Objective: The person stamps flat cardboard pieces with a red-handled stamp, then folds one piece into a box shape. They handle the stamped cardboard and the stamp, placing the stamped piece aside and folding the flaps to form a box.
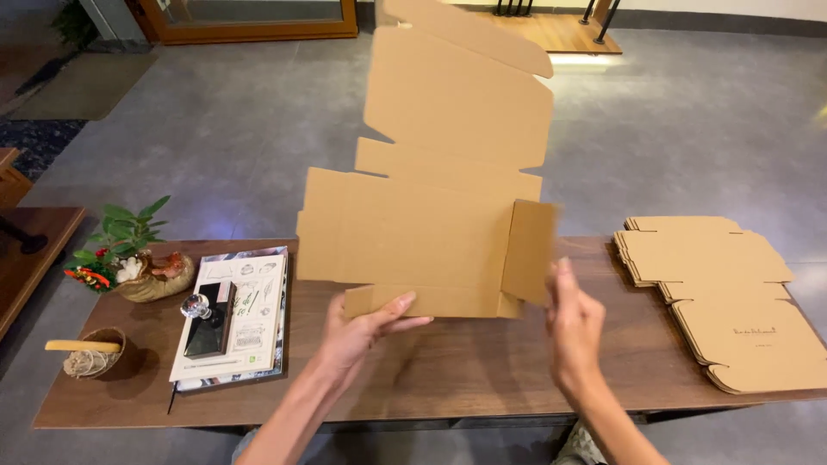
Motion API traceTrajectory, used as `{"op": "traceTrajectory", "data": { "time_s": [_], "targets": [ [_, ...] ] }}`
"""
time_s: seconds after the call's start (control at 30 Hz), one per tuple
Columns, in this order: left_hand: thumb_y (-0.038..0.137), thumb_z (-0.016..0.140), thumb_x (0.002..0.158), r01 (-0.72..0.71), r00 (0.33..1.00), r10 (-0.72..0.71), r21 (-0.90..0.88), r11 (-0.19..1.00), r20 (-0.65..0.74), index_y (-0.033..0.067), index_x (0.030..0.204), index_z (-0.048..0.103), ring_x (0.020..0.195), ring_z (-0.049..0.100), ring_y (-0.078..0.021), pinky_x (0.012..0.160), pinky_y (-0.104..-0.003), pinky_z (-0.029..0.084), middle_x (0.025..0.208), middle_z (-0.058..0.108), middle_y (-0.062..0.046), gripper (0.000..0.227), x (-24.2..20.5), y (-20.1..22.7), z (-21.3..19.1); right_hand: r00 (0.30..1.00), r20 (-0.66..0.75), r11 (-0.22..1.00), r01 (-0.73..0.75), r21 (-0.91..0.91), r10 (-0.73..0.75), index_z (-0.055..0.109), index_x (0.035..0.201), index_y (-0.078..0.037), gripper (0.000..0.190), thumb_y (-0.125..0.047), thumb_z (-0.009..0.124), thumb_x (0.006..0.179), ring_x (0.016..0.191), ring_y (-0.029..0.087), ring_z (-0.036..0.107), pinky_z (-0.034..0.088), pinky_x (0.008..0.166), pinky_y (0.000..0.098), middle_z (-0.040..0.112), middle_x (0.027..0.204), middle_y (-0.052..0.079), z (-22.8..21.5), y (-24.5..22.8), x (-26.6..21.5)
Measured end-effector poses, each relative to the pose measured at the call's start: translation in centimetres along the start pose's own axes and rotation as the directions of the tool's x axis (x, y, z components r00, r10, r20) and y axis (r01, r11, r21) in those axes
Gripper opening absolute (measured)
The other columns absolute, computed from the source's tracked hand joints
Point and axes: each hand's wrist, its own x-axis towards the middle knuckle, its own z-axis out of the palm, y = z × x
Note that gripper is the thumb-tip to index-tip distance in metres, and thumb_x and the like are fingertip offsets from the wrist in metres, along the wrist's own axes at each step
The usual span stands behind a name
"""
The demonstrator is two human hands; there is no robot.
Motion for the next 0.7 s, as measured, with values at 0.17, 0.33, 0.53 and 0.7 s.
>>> {"op": "traceTrajectory", "data": {
  "time_s": [0.17, 0.33, 0.53, 0.7],
  "targets": [
    [0.003, 0.075, 0.094, 0.033, 0.999, -0.035, 0.086, 0.996, 0.025, 0.0202, 0.164, -0.048, 0.096, 0.083, -0.0372, 0.145, -0.058, 0.026, 0.155, 0.079, -0.024, 0.142, 0.3, 0.6, -1.2, 0.957, 0.010, 0.939, -0.285, 0.192, 0.289, 0.053, 0.082, -0.012, 0.034, 0.014, 0.056, 0.103, 0.074, 0.011, 0.043, 0.046, 0.073, 0.0319, 0.050, 0.077, -0.004, -4.7, 5.1, 3.0],
    [-0.008, 0.084, 0.083, -0.111, 0.979, 0.100, 0.051, 0.992, 0.179, -0.0204, 0.109, 0.084, 0.088, 0.085, -0.0555, 0.104, -0.048, 0.070, 0.148, 0.081, -0.040, 0.028, 2.2, -0.5, -2.4, 0.938, -0.008, 0.928, -0.341, 0.152, 0.346, 0.055, 0.091, -0.007, 0.023, 0.012, 0.058, 0.104, 0.078, 0.017, 0.049, 0.049, 0.076, 0.0361, 0.054, 0.083, 0.003, -5.1, 5.6, 2.4],
    [-0.009, 0.080, 0.087, -0.064, 0.990, 0.056, 0.062, 0.996, 0.127, -0.0236, 0.112, 0.081, 0.086, 0.083, -0.0535, 0.118, -0.050, 0.063, 0.152, 0.080, -0.038, 0.029, 1.8, 0.1, -2.1, 0.915, -0.034, 0.910, -0.397, 0.117, 0.403, 0.057, 0.103, -0.001, 0.011, 0.009, 0.061, 0.105, 0.083, 0.025, 0.056, 0.053, 0.080, 0.0411, 0.059, 0.091, 0.011, -5.5, 6.0, 2.7],
    [-0.006, 0.083, 0.086, -0.056, 0.993, 0.046, 0.093, 0.994, 0.111, -0.0201, 0.113, 0.083, 0.088, 0.085, -0.0519, 0.122, -0.050, 0.061, 0.155, 0.079, -0.035, 0.030, 1.7, 0.3, -2.1, 0.891, -0.057, 0.892, -0.445, 0.086, 0.450, 0.059, 0.113, 0.004, 0.009, 0.007, 0.063, 0.105, 0.087, 0.031, 0.062, 0.056, 0.082, 0.0453, 0.063, 0.097, 0.018, -5.9, 6.3, 3.0]
  ]
}}
